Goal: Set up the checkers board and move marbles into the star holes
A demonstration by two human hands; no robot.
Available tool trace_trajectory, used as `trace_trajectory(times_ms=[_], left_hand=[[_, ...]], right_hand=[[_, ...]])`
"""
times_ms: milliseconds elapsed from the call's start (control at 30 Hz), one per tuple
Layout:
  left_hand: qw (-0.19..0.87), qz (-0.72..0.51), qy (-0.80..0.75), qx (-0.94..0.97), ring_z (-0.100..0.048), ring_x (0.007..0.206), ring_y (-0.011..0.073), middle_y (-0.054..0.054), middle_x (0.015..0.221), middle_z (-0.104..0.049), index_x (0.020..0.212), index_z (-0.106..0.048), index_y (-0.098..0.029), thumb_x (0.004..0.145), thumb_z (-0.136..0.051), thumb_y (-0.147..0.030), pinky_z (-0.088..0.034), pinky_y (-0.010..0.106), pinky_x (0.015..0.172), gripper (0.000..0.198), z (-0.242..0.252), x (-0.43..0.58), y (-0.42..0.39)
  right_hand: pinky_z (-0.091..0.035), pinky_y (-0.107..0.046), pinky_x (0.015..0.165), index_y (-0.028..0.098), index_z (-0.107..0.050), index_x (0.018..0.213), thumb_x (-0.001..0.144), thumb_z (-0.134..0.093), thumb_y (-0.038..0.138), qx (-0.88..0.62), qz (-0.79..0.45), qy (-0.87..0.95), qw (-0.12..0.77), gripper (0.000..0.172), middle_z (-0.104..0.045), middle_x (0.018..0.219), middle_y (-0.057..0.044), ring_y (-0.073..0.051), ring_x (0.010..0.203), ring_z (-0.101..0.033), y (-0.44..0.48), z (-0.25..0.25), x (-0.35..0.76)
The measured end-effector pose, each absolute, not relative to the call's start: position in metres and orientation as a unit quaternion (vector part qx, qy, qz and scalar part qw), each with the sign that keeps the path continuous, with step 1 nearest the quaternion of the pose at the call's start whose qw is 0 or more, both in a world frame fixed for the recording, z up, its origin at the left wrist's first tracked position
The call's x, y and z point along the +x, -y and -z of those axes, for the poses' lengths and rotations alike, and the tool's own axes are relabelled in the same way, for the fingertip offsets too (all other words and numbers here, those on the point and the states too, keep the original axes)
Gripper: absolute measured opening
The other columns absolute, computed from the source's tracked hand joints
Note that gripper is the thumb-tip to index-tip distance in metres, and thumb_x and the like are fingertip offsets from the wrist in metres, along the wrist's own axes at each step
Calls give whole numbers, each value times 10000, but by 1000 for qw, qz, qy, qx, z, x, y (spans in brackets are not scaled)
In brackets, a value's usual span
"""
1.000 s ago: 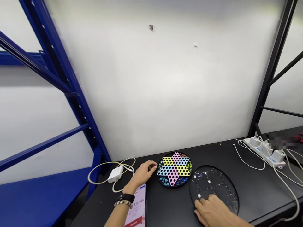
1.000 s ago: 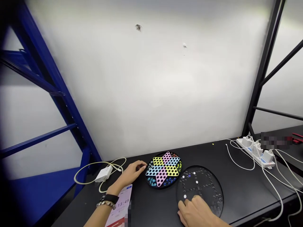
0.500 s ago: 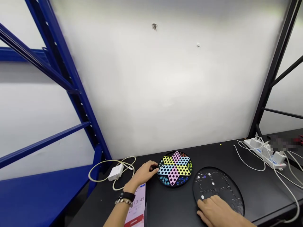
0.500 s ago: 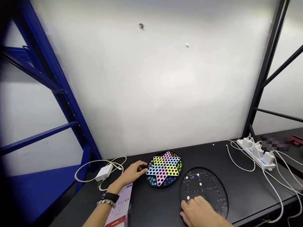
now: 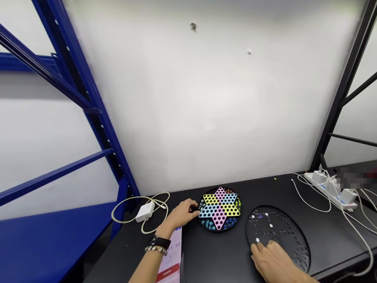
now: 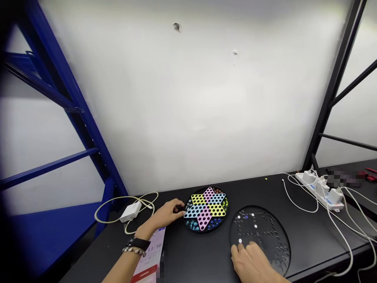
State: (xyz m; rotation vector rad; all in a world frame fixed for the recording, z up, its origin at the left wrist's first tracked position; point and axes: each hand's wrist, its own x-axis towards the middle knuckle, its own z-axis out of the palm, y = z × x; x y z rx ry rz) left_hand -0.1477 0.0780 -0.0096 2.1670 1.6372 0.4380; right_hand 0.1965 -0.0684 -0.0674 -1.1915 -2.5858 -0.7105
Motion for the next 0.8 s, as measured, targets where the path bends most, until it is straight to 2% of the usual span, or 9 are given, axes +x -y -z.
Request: trace_trajectory(times_ms=[133, 233, 333, 433, 567, 633, 700, 800], left_hand=[[179, -125, -599, 770, -650, 930, 248, 53, 1071, -676, 1010, -668, -246, 750, -578, -435, -480, 348, 815, 333, 5, -144, -75], [163, -109, -606, 771, -641, 943, 256, 43, 1016, -682, 967, -670, -252, 730, -596, -406, -467, 346, 796, 291, -2, -139, -70], [163, -98, -601, 776, -637, 943, 263, 33, 976, -685, 911, -675, -264, 704, -614, -380, -464, 338, 774, 245, -12, -131, -63], [166, -86, -597, 780, -634, 967, 276, 32, 990, -687, 904, -681, -278, 692, -630, -387, -463, 343, 780, 244, -20, -124, -55], [172, -83, -597, 779, -632, 1000, 283, 40, 1049, -679, 965, -679, -275, 724, -618, -414, -467, 355, 809, 284, -21, -121, -49], [178, -88, -595, 779, -635, 995, 277, 39, 1059, -677, 999, -674, -275, 746, -608, -418, -470, 353, 815, 298, -20, -122, -48], [176, -102, -591, 781, -639, 979, 265, 31, 1076, -673, 1021, -667, -283, 757, -610, -421, -472, 345, 818, 303, -22, -122, -48], [131, -168, -596, 775, -627, 1007, 248, 33, 1168, -640, 1105, -635, -274, 808, -573, -401, -468, 334, 847, 329, -31, -109, -43]], right_hand=[[-167, -344, 456, 215, -433, 844, 975, -335, 211, -441, 224, 858, 141, 164, -601, 596, -8, -154, 399, -505, 75, 78, 201], [-200, -312, 463, 219, -466, 813, 982, -369, 256, -467, 128, 864, 139, 198, -614, 606, 0, -152, 442, -538, 75, 76, 210], [-272, -267, 513, 218, -478, 745, 1007, -342, 291, -527, -7, 837, 148, 304, -612, 623, 3, -151, 536, -572, 59, 56, 218], [-310, -254, 568, 211, -486, 738, 1027, -296, 342, -574, -71, 795, 182, 370, -610, 672, -7, -154, 612, -558, 26, 28, 212], [-312, -261, 607, 201, -513, 750, 995, -379, 320, -576, -97, 797, 154, 303, -602, 712, -28, -179, 708, -562, -14, 10, 185], [-306, -264, 612, 199, -506, 737, 984, -388, 314, -571, -111, 798, 160, 297, -579, 693, -25, -177, 698, -539, -22, 11, 176], [-293, -261, 599, 201, -461, 687, 979, -379, 343, -559, -155, 787, 209, 335, -532, 652, -7, -159, 661, -493, -25, 14, 175], [-250, -244, 531, 206, -377, 625, 945, -419, 430, -535, -308, 730, 294, 393, -400, 564, 40, -107, 545, -373, -30, 14, 187]])
